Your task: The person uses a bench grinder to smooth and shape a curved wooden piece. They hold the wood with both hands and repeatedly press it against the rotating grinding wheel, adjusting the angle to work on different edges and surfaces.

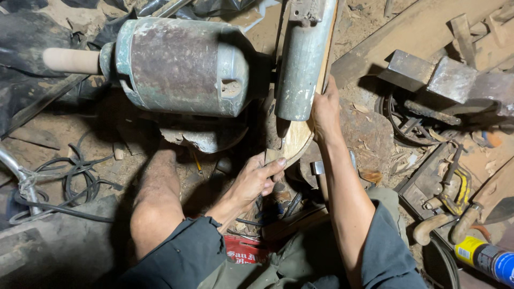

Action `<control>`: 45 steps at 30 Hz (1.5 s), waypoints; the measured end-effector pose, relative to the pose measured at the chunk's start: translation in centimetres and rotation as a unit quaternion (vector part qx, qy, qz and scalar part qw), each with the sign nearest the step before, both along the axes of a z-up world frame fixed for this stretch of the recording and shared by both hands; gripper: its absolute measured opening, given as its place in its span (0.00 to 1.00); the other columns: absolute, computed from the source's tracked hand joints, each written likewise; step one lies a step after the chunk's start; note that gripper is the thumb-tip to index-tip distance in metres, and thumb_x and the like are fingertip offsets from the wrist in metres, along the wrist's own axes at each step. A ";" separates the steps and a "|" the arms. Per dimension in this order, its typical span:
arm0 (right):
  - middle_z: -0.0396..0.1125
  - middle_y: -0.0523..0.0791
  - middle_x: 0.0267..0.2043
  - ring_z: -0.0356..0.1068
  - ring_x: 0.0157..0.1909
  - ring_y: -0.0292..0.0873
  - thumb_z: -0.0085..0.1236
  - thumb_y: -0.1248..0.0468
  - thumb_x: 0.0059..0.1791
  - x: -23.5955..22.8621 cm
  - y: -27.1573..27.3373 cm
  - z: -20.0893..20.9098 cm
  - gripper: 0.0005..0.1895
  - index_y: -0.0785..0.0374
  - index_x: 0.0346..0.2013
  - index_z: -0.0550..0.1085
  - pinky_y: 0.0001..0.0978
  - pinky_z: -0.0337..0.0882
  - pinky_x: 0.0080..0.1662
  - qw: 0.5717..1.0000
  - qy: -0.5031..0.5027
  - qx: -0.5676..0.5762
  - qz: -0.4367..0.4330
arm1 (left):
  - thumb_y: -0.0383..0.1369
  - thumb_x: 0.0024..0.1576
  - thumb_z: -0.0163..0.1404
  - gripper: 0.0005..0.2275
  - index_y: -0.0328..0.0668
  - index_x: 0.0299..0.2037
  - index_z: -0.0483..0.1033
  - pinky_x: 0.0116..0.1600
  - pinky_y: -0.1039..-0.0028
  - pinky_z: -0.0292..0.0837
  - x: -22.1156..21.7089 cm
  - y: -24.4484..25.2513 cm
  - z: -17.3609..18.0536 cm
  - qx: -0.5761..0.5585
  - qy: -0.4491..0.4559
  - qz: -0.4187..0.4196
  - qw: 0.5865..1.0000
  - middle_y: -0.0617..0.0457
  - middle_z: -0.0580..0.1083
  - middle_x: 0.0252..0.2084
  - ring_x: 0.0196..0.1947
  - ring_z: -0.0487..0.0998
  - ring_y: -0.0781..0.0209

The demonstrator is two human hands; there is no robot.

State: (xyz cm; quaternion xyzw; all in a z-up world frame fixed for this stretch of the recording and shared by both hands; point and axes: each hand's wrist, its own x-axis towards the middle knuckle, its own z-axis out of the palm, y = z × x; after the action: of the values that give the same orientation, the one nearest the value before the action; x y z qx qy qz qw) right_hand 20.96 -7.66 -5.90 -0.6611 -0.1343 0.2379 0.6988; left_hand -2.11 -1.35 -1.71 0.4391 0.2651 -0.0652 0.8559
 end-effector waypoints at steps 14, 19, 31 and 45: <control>0.68 0.61 0.59 0.73 0.56 0.50 0.50 0.77 0.51 -2.5 -1.7 -1.3 0.28 0.77 0.66 0.58 0.39 0.75 0.58 0.997 -0.014 0.073 0.001 | 0.39 0.62 0.51 0.10 0.40 0.40 0.70 0.21 0.85 0.52 -2.6 -1.3 0.6 -0.018 -0.001 -0.016 1.000 0.61 0.65 0.27 0.18 0.55 0.79; 0.68 0.61 0.57 0.75 0.54 0.52 0.53 0.78 0.46 -4.4 -2.3 0.1 0.32 0.75 0.64 0.57 0.40 0.78 0.58 0.994 0.053 0.094 0.002 | 0.39 0.62 0.51 0.10 0.40 0.40 0.71 0.21 0.85 0.53 -4.1 -2.3 0.6 -0.017 0.017 -0.022 0.999 0.61 0.66 0.27 0.18 0.56 0.78; 0.68 0.60 0.58 0.75 0.54 0.51 0.53 0.78 0.44 -3.7 -2.3 -1.6 0.35 0.74 0.66 0.56 0.41 0.77 0.59 0.997 0.029 0.064 0.023 | 0.39 0.62 0.51 0.11 0.40 0.38 0.70 0.21 0.84 0.52 -4.3 -2.2 -0.2 -0.004 -0.001 -0.016 1.000 0.61 0.65 0.27 0.18 0.56 0.78; 0.72 0.55 0.50 0.76 0.44 0.43 0.52 0.75 0.52 -0.3 0.1 -1.2 0.24 0.75 0.63 0.63 0.36 0.80 0.46 0.997 0.013 0.077 0.003 | 0.38 0.61 0.51 0.09 0.41 0.41 0.72 0.20 0.85 0.51 -0.6 0.0 -0.4 -0.018 -0.009 0.006 1.000 0.60 0.65 0.26 0.18 0.55 0.79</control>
State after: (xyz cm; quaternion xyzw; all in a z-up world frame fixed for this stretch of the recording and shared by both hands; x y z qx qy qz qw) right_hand 20.65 -7.55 -7.11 -0.6020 -0.1453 0.2373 0.7485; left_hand -2.69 -1.36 -2.10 0.4223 0.2587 -0.0611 0.8666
